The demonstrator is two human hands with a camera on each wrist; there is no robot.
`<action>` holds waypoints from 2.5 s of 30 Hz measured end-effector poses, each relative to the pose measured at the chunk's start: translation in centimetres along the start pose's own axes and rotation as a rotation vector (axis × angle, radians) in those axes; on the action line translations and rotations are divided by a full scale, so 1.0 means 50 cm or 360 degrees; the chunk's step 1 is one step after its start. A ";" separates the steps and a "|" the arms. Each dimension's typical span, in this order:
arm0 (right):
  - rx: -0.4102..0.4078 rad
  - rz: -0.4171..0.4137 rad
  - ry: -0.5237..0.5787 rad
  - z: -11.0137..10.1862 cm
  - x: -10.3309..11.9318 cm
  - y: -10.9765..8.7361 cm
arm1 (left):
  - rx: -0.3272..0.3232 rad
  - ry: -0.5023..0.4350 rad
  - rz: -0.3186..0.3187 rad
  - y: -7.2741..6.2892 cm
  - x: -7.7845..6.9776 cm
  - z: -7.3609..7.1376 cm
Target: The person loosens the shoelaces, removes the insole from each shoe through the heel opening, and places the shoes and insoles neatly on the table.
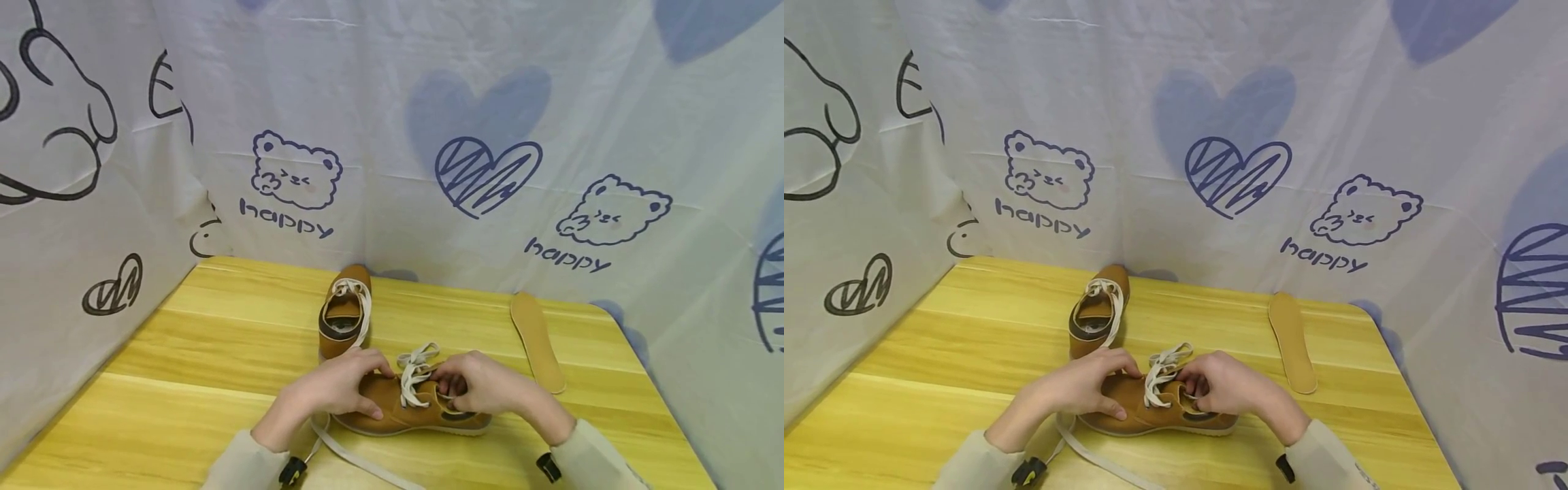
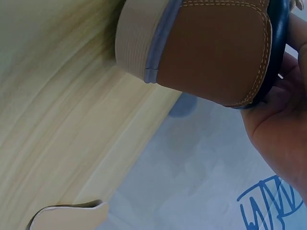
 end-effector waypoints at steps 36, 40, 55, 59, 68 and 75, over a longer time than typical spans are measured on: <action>-0.0149 0.0048 0.0003 0.017 -0.013 -0.001 | -0.0009 0.0006 0.0046 0.001 0.001 0.000; -0.0166 0.0053 0.0001 0.017 -0.011 -0.001 | -0.0002 0.0001 0.0038 0.001 0.000 0.000; -0.0355 0.0009 0.0210 0.024 -0.017 -0.011 | -0.0021 0.0001 0.0029 -0.001 -0.002 -0.001; -0.0404 -0.0002 0.0299 0.025 -0.021 -0.008 | -0.0023 -0.0006 0.0021 -0.002 -0.002 -0.002; -0.0582 0.0039 0.0347 0.026 -0.022 -0.008 | -0.0019 -0.0012 0.0025 0.000 -0.002 -0.002; -0.0719 0.0151 0.0444 0.030 -0.023 -0.012 | -0.0019 -0.0008 0.0028 0.000 -0.002 -0.001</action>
Point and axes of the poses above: each hand's wrist, its own y-axis towards the middle knuckle, its own z-axis out of the palm, x = y × z, the point moved 1 cm from there along y, towards the middle knuckle, and after that the axes turned 1 degree about -z, right-handed, at the moved point
